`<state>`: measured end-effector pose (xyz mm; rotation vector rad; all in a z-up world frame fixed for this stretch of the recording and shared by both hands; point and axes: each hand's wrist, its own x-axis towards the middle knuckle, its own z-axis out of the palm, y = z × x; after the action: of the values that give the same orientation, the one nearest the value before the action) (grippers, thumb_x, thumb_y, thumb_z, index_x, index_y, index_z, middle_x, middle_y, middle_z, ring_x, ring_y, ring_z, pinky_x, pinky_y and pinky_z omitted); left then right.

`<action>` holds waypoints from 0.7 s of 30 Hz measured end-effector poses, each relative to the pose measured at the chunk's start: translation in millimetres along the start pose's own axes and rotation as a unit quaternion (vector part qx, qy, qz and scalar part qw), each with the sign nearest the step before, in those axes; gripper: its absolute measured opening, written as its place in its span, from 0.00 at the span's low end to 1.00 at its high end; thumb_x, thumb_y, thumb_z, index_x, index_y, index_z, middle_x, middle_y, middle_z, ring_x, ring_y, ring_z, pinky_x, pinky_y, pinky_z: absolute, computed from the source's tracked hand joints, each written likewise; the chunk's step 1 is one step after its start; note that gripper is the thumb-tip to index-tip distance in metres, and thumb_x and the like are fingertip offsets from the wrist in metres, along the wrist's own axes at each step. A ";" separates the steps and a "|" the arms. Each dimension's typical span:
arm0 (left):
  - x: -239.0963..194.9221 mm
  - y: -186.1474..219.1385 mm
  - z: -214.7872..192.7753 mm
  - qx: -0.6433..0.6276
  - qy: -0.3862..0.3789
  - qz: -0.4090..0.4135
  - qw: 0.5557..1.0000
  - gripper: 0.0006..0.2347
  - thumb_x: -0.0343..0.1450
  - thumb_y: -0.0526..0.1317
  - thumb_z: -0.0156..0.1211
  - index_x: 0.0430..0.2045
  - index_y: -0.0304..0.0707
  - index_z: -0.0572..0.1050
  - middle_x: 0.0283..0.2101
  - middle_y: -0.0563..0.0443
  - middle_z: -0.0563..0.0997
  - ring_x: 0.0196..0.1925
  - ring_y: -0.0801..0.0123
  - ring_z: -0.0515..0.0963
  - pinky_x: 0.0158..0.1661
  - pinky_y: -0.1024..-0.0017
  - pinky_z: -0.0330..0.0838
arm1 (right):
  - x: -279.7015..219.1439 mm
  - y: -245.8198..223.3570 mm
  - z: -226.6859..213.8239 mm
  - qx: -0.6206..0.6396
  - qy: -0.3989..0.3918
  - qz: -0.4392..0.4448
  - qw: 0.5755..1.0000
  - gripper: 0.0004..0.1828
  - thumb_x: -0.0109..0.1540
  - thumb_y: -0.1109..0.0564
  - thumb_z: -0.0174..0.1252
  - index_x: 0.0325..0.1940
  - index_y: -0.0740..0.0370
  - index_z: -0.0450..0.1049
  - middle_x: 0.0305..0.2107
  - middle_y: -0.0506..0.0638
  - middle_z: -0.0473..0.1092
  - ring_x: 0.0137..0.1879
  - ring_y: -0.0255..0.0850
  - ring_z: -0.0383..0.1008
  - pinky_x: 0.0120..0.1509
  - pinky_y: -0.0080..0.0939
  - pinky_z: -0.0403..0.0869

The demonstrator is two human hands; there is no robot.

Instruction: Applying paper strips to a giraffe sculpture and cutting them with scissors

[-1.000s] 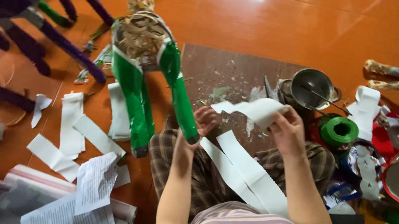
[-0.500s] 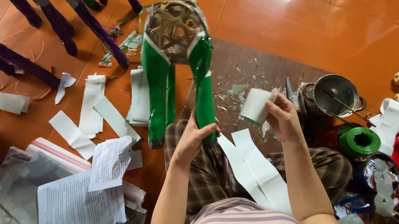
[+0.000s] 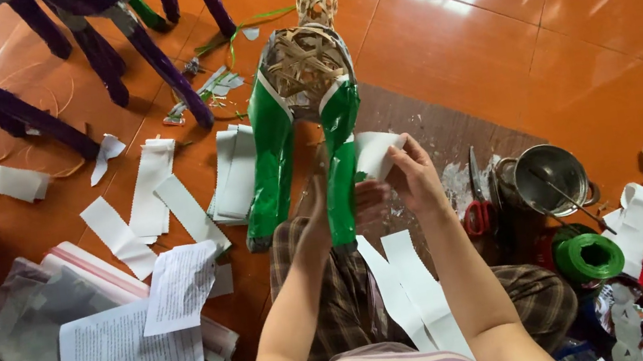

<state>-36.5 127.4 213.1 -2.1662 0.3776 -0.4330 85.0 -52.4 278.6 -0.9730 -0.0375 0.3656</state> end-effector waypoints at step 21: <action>77.0 -61.9 -11.6 0.786 -0.007 0.544 -0.293 0.23 0.81 0.52 0.43 0.61 0.31 0.71 0.54 0.22 0.74 0.59 0.46 0.75 0.63 0.60 0.63 | 41.4 -80.8 104.9 -0.255 -0.114 -0.041 0.959 0.06 0.57 0.56 0.65 0.35 0.54 0.74 0.23 0.39 0.64 0.30 0.28 0.65 0.29 0.28 0.64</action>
<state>34.2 122.8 282.9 -4.0855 -1.7411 -1.0531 126.8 3.8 398.3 -1.4308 -0.3975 0.3977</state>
